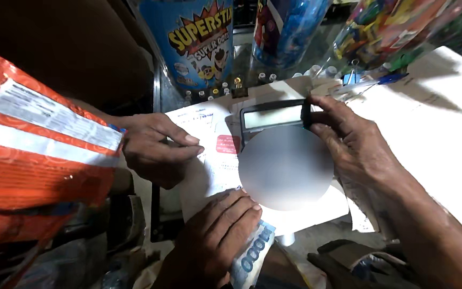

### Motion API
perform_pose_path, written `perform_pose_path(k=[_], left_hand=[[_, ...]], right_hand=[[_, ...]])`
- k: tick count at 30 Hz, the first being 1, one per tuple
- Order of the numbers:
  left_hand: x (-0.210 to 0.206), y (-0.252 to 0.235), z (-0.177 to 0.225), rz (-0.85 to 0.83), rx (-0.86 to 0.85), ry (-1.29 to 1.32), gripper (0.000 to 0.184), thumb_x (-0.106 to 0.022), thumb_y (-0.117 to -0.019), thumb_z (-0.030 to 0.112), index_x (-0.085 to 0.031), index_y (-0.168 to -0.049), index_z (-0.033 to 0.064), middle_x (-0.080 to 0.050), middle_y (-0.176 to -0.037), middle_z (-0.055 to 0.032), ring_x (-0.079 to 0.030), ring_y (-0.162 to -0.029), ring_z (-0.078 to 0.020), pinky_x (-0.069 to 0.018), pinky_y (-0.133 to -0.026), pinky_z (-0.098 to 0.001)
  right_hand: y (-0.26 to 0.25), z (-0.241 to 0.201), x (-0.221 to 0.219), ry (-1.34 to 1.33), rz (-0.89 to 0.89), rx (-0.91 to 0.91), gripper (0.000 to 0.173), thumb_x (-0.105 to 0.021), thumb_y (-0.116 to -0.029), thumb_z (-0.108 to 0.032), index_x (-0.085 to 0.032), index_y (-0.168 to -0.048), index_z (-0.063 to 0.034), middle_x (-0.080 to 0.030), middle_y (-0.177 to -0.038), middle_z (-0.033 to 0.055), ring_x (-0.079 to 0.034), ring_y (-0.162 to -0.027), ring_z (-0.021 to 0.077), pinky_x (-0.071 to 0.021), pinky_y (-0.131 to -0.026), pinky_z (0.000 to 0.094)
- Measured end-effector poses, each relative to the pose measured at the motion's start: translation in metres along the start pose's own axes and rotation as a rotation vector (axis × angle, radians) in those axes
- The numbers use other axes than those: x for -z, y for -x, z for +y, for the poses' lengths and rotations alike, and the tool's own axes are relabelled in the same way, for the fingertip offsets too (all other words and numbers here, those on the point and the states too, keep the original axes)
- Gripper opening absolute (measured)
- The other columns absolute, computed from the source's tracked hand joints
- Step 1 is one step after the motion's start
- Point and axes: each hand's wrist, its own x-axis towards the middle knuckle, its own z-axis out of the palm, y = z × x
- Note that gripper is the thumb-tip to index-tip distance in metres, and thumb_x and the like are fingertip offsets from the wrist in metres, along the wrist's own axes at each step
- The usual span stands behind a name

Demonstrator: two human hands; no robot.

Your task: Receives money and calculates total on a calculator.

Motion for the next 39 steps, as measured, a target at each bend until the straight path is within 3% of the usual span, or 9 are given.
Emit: perform_pose_path(k=[9, 13, 16, 18, 20, 21, 27, 35, 39], left_hand=[[-0.001, -0.002, -0.001, 0.022, -0.001, -0.011, 0.027, -0.046, -0.1073, 0.017, -0.067, -0.118, 0.0042, -0.073, -0.119, -0.012, -0.064, -0.124, -0.0235, -0.0496, -0.108, -0.033], [-0.003, -0.002, 0.0, 0.042, 0.006, 0.033, 0.025, -0.049, -0.1062, 0.016, -0.067, -0.119, 0.0034, -0.073, -0.12, -0.0132, -0.065, -0.124, -0.0248, -0.0513, -0.107, -0.0351], [-0.002, -0.001, 0.0, 0.045, -0.005, 0.047, 0.024, -0.05, -0.1053, 0.013, -0.066, -0.119, 0.0028, -0.072, -0.122, -0.0141, -0.065, -0.124, -0.0265, -0.0519, -0.107, -0.0367], [-0.002, 0.0, 0.0, 0.046, -0.006, 0.047, 0.023, -0.051, -0.1052, 0.013, -0.066, -0.12, 0.003, -0.072, -0.122, -0.0143, -0.065, -0.124, -0.0268, -0.0524, -0.107, -0.037], [-0.002, 0.0, 0.001, 0.057, -0.004, 0.065, 0.023, -0.053, -0.1048, 0.012, -0.067, -0.12, 0.0023, -0.073, -0.121, -0.0152, -0.066, -0.123, -0.0278, -0.0528, -0.107, -0.0382], [-0.002, 0.0, 0.001, 0.063, -0.006, 0.071, 0.022, -0.053, -0.1046, 0.012, -0.067, -0.119, 0.002, -0.073, -0.121, -0.0156, -0.066, -0.122, -0.0282, -0.0527, -0.107, -0.0386], [-0.002, -0.001, 0.001, 0.074, -0.009, 0.086, 0.021, -0.055, -0.1039, 0.01, -0.068, -0.117, 0.0005, -0.073, -0.119, -0.0169, -0.067, -0.12, -0.0294, -0.0535, -0.106, -0.0395], [-0.005, -0.002, -0.001, 0.081, -0.023, 0.093, 0.02, -0.055, -0.1037, 0.01, -0.067, -0.117, 0.0003, -0.073, -0.119, -0.0176, -0.067, -0.12, -0.0302, -0.0537, -0.106, -0.0399], [0.001, 0.003, 0.002, 0.052, 0.041, 0.068, 0.021, -0.057, -0.103, 0.012, -0.07, -0.116, 0.0033, -0.074, -0.119, -0.0135, -0.066, -0.122, -0.0254, -0.0518, -0.107, -0.0357]], right_hand=[[-0.002, 0.0, 0.006, -0.066, 0.019, 0.034, 0.044, -0.049, -0.1075, -0.017, -0.048, -0.15, -0.0077, -0.069, -0.128, 0.0058, -0.069, -0.103, 0.0032, -0.0574, -0.087, 0.0197], [0.0, -0.007, 0.01, 0.1, 0.007, 0.025, 0.046, -0.05, -0.1068, -0.019, -0.048, -0.152, -0.0089, -0.064, -0.138, 0.0101, -0.067, -0.116, 0.0115, -0.0555, -0.098, 0.028], [0.013, -0.024, 0.015, 0.273, 0.079, 0.063, 0.046, -0.05, -0.1055, -0.02, -0.05, -0.149, -0.0056, -0.061, -0.14, 0.0148, -0.065, -0.121, 0.0213, -0.0568, -0.098, 0.0376], [0.033, -0.04, 0.01, 0.359, 0.147, 0.155, 0.041, -0.052, -0.1045, -0.018, -0.056, -0.142, -0.0004, -0.066, -0.127, 0.0211, -0.067, -0.11, 0.0294, -0.0577, -0.09, 0.0446], [0.058, -0.049, -0.006, 0.333, 0.179, 0.268, 0.032, -0.055, -0.1064, -0.025, -0.064, -0.13, -0.0052, -0.07, -0.105, 0.0166, -0.068, -0.093, 0.0253, -0.0567, -0.077, 0.0392], [0.068, -0.051, -0.016, 0.294, 0.161, 0.313, 0.031, -0.055, -0.1065, -0.03, -0.066, -0.127, -0.0086, -0.07, -0.101, 0.013, -0.067, -0.092, 0.0223, -0.0565, -0.077, 0.0353], [0.079, -0.05, -0.04, 0.246, 0.132, 0.445, 0.047, -0.046, -0.1069, -0.049, -0.068, -0.125, -0.0112, -0.063, -0.09, 0.0099, -0.06, -0.087, 0.0218, -0.0487, -0.077, 0.032], [0.074, -0.046, -0.049, 0.215, 0.162, 0.493, 0.044, -0.042, -0.1092, -0.04, -0.072, -0.119, -0.0077, -0.064, -0.082, 0.009, -0.059, -0.078, 0.0212, -0.0478, -0.071, 0.0319], [0.07, -0.051, -0.054, 0.152, 0.188, 0.505, 0.042, -0.044, -0.1086, -0.038, -0.073, -0.113, -0.008, -0.069, -0.086, 0.0078, -0.065, -0.082, 0.02, -0.0537, -0.078, 0.0324]])
